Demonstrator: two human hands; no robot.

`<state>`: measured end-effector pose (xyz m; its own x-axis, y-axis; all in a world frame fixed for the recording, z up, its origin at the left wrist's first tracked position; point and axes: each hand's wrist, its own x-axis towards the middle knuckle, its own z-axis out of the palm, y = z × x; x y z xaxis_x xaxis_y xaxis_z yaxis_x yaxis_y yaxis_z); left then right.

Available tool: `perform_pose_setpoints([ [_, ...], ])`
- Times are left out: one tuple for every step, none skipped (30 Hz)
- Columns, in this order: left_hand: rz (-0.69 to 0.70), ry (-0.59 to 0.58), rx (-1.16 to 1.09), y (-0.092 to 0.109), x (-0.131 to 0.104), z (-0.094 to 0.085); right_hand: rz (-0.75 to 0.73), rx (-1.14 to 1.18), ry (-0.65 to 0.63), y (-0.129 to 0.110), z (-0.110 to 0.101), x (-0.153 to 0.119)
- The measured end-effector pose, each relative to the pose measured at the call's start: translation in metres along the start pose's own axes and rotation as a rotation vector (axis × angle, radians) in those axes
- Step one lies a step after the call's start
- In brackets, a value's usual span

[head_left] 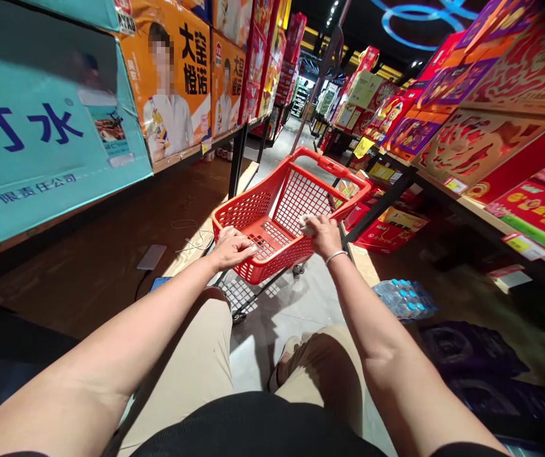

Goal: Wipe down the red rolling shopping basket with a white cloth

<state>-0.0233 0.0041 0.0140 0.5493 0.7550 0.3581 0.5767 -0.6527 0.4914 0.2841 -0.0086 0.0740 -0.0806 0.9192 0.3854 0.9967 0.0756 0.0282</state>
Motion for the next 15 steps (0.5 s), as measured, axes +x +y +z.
perform_pose_setpoints([
  [0.011,0.003,0.016,0.003,-0.001,0.001,-0.041,0.014,-0.004,-0.017,-0.001,-0.009],
  [0.028,0.012,0.031,0.007,-0.003,0.003,-0.095,0.032,0.006,-0.035,0.000,-0.021],
  [0.053,0.019,0.046,0.013,-0.005,0.006,-0.144,0.062,0.041,-0.052,0.001,-0.034],
  [0.074,0.026,0.060,0.019,-0.008,0.010,-0.210,0.103,0.066,-0.066,0.003,-0.047],
  [0.089,0.033,0.074,0.026,-0.011,0.014,-0.278,0.133,0.083,-0.077,0.005,-0.057],
  [0.097,0.039,0.092,0.032,-0.014,0.017,-0.337,0.150,0.091,-0.081,0.007,-0.065],
  [0.099,0.046,0.109,0.036,-0.017,0.020,-0.381,0.147,0.087,-0.080,0.008,-0.068],
  [0.100,0.050,0.121,0.038,-0.019,0.021,-0.398,0.124,0.078,-0.073,0.009,-0.067],
  [0.104,0.052,0.123,0.038,-0.020,0.022,-0.379,0.086,0.071,-0.060,0.009,-0.063],
  [0.111,0.052,0.117,0.036,-0.021,0.021,-0.329,0.041,0.065,-0.042,0.008,-0.055],
  [0.125,0.046,0.103,0.032,-0.021,0.020,-0.256,-0.003,0.064,-0.021,0.006,-0.045],
  [0.140,0.038,0.086,0.027,-0.020,0.019,-0.162,-0.039,0.068,0.001,0.004,-0.033],
  [0.152,0.033,0.070,0.022,-0.019,0.017,-0.074,-0.063,0.068,0.022,0.002,-0.021],
  [0.161,0.032,0.057,0.017,-0.017,0.016,0.011,-0.073,0.078,0.040,0.000,-0.010],
  [0.168,0.030,0.047,0.012,-0.016,0.015,0.084,-0.072,0.091,0.053,-0.001,-0.001],
])
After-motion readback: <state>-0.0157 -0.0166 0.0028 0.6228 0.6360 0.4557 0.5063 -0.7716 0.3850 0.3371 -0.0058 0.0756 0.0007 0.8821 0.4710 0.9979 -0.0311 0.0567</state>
